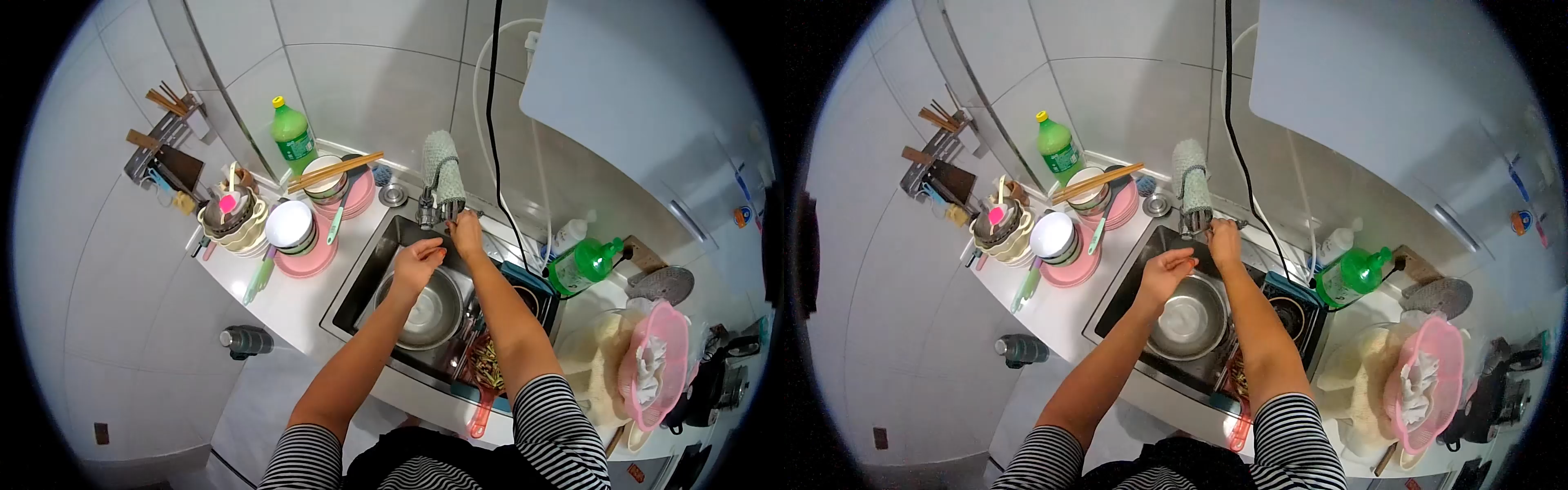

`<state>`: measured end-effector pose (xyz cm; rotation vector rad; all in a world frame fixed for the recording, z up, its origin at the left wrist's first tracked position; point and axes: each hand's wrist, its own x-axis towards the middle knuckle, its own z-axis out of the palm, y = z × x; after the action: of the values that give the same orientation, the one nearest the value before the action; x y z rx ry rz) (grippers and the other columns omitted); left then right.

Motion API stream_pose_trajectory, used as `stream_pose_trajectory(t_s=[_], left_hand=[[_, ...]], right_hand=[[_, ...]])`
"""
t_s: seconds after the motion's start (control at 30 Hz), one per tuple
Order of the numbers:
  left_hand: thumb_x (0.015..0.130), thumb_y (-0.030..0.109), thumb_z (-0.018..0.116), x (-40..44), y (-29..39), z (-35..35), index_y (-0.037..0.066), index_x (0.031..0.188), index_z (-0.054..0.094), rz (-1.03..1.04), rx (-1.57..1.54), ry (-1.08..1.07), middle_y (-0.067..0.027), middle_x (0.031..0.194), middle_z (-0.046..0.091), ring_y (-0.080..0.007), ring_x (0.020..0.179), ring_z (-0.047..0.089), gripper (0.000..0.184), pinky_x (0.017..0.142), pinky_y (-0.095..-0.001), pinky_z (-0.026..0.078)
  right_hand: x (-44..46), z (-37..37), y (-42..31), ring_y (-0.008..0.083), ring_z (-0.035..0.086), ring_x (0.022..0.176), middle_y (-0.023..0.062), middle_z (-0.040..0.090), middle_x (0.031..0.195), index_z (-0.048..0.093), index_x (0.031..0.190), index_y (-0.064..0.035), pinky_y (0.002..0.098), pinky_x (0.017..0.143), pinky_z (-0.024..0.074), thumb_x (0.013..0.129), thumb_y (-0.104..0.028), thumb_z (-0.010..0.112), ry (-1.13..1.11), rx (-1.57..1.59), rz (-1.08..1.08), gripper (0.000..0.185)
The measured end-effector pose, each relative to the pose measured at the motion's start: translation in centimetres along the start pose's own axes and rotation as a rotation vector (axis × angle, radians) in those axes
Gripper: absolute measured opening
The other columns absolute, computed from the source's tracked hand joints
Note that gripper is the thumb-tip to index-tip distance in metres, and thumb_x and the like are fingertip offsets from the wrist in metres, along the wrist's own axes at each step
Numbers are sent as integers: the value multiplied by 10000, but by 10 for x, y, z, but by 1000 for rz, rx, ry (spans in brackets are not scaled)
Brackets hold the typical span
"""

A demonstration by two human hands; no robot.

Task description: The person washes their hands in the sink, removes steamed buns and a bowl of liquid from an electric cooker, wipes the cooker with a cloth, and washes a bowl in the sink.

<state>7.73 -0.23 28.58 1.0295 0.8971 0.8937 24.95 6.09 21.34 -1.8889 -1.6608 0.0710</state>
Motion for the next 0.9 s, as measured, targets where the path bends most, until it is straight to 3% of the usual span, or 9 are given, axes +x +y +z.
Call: stream_pose_trajectory(t_s=[0.07, 0.27, 0.4, 0.7, 0.9], left_hand=[[852, 12, 607, 12, 3, 4, -44, 1162, 573, -11, -46, -13, -134, 1040, 651, -155, 910, 622, 317, 786, -250, 492], [838, 8, 620, 26, 11, 10, -17, 1077, 627, -55, -119, -26, -103, 949, 685, -121, 769, 621, 240, 661, -221, 457], [820, 8, 639, 33, 12, 13, 3, 1025, 648, -36, -185, -7, -70, 904, 698, -100, 703, 610, 205, 590, -199, 401], [757, 9, 707, 43, 7, 18, 25, 884, 621, 68, -220, 63, -36, 786, 649, -97, 625, 558, 154, 557, -208, 388], [751, 1, 712, 39, 10, 22, 30, 862, 609, 40, -262, 86, -46, 795, 650, -102, 615, 558, 154, 532, -214, 381]], right_hand=[[3, -1, -3, 380, 557, 896, 188, 618, 867, 613, 825, 12, 445, 805, 453, 703, -11, 661, 28, 81, 28, 133], [11, 34, 30, 414, 553, 836, 237, 580, 792, 574, 750, 52, 468, 730, 467, 666, 13, 640, 85, 176, -14, 114], [10, 38, 33, 418, 555, 829, 245, 576, 781, 566, 713, 52, 470, 723, 471, 661, 16, 642, 115, 194, -28, 99], [8, 30, 26, 414, 570, 838, 255, 588, 780, 586, 684, 43, 458, 730, 484, 644, -3, 672, 101, 183, -46, 106], [2, 23, 13, 403, 572, 809, 228, 603, 781, 596, 693, 38, 461, 734, 481, 656, -18, 672, 118, 218, 4, 101]])
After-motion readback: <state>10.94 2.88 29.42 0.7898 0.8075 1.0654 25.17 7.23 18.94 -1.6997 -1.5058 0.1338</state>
